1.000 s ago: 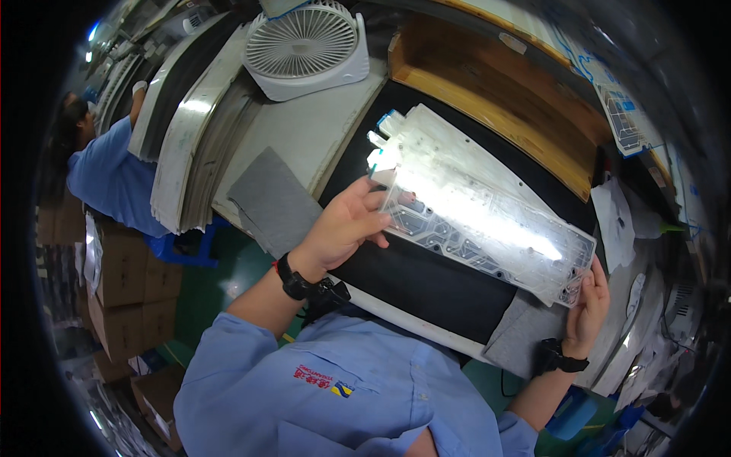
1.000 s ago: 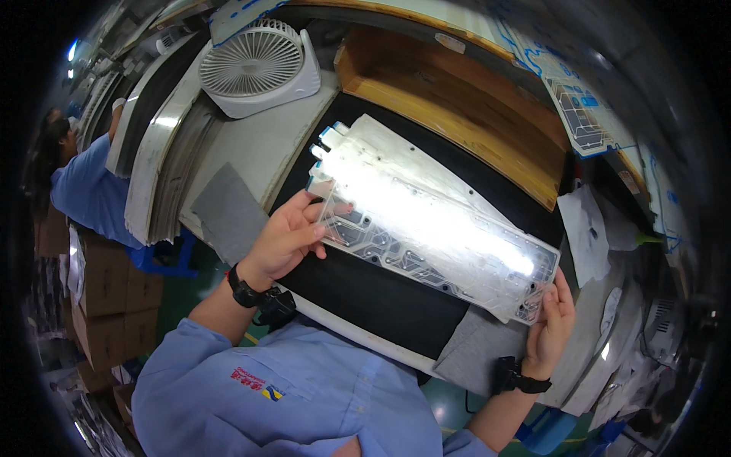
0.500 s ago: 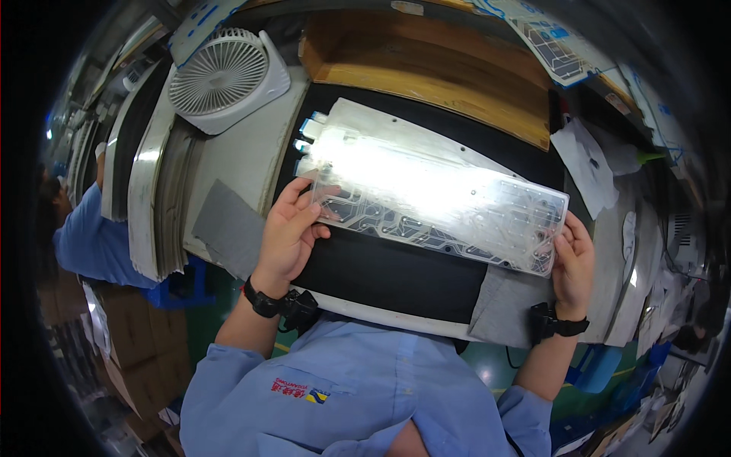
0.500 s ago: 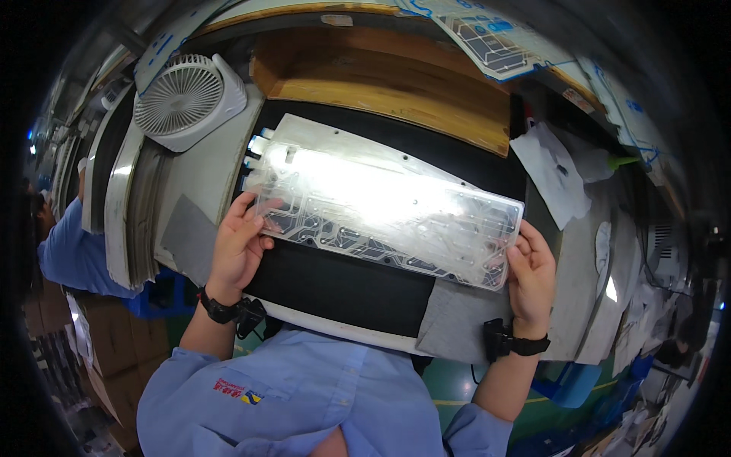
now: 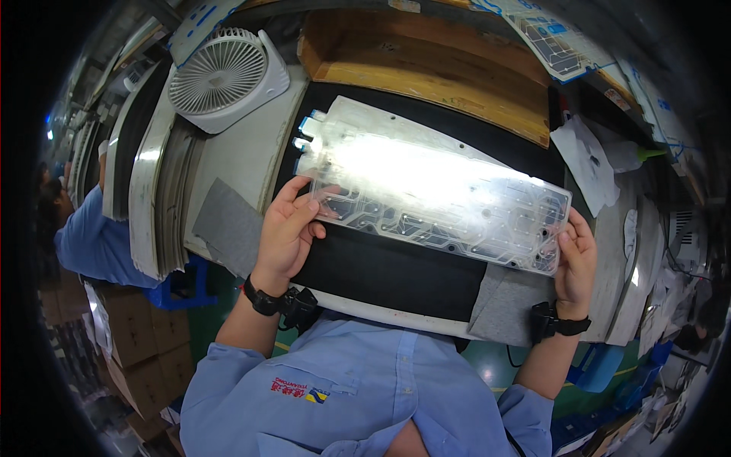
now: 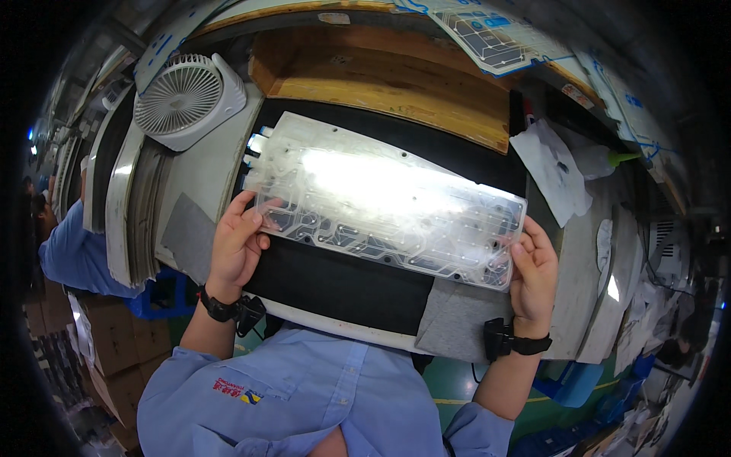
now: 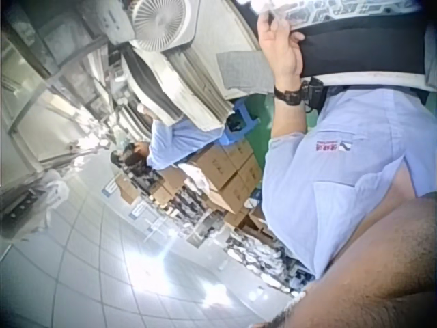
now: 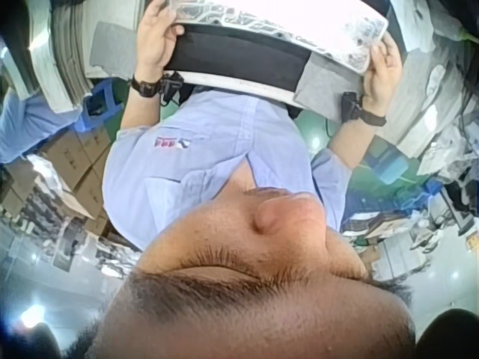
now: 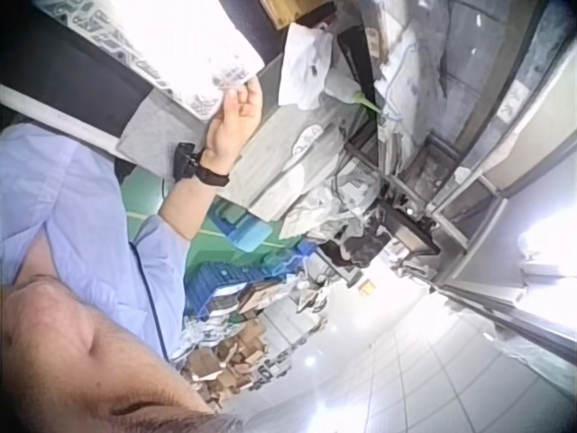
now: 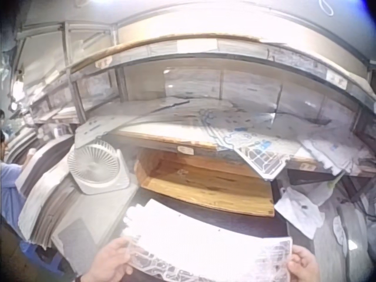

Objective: Assembling and checking electrical components for lighting fixtures on a factory line.

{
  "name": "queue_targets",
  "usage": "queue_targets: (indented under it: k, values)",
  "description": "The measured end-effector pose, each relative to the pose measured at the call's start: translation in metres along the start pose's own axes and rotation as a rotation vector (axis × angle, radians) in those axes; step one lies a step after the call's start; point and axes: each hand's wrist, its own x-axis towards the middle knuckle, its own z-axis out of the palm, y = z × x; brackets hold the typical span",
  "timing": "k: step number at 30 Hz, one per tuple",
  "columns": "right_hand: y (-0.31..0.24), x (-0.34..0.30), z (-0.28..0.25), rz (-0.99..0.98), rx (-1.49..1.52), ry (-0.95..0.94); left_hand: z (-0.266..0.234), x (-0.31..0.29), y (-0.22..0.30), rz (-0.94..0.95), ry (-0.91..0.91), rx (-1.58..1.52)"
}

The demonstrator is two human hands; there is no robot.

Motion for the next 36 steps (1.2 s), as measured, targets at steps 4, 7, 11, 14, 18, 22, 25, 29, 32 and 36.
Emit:
queue_targets:
  k: [4, 7, 11, 14, 18, 22, 25, 29, 32, 36]
  values:
    - [-0.0007, -0.0003, 0.0007, 0.004, 0.017, -0.011, -0.0018, -0.0006, 0.0002, 0.000, -0.015, -0.035]
    - [0.0002, -0.0001, -0.0009, 0.002, 0.018, -0.018, -0.0031, -0.0013, -0.0004, 0.002, -0.004, -0.029]
    - [0.0004, 0.0000, -0.0007, 0.003, 0.019, -0.009, -0.0034, -0.0004, -0.0007, 0.002, -0.021, -0.036]
    - [-0.0002, 0.0002, -0.0010, -0.008, 0.008, -0.019, -0.0027, -0.0004, -0.0006, 0.004, -0.020, -0.027]
    - [-0.0011, 0.0001, -0.0019, -0.010, 0.035, -0.024, 0.0004, -0.0009, 0.0009, -0.002, 0.003, 0.041]
    - [-0.0024, -0.0010, -0.0011, -0.018, 0.056, -0.042, 0.0011, -0.0009, 0.0007, -0.005, 0.002, 0.055]
    - [-0.0042, -0.0010, 0.0048, -0.021, 0.074, -0.013, -0.0001, -0.0007, -0.0003, -0.001, 0.002, 0.046]
    - [-0.0020, -0.0015, -0.0001, -0.015, 0.093, -0.014, -0.0016, -0.0003, -0.0021, 0.004, 0.002, 0.039]
    - [-0.0008, -0.0020, -0.0016, -0.011, 0.089, -0.002, -0.0008, -0.0010, -0.0029, 0.012, 0.015, 0.056]
    - [-0.0033, -0.0024, 0.0015, 0.009, 0.082, 0.011, 0.0015, -0.0017, -0.0020, 0.021, 0.014, 0.059]
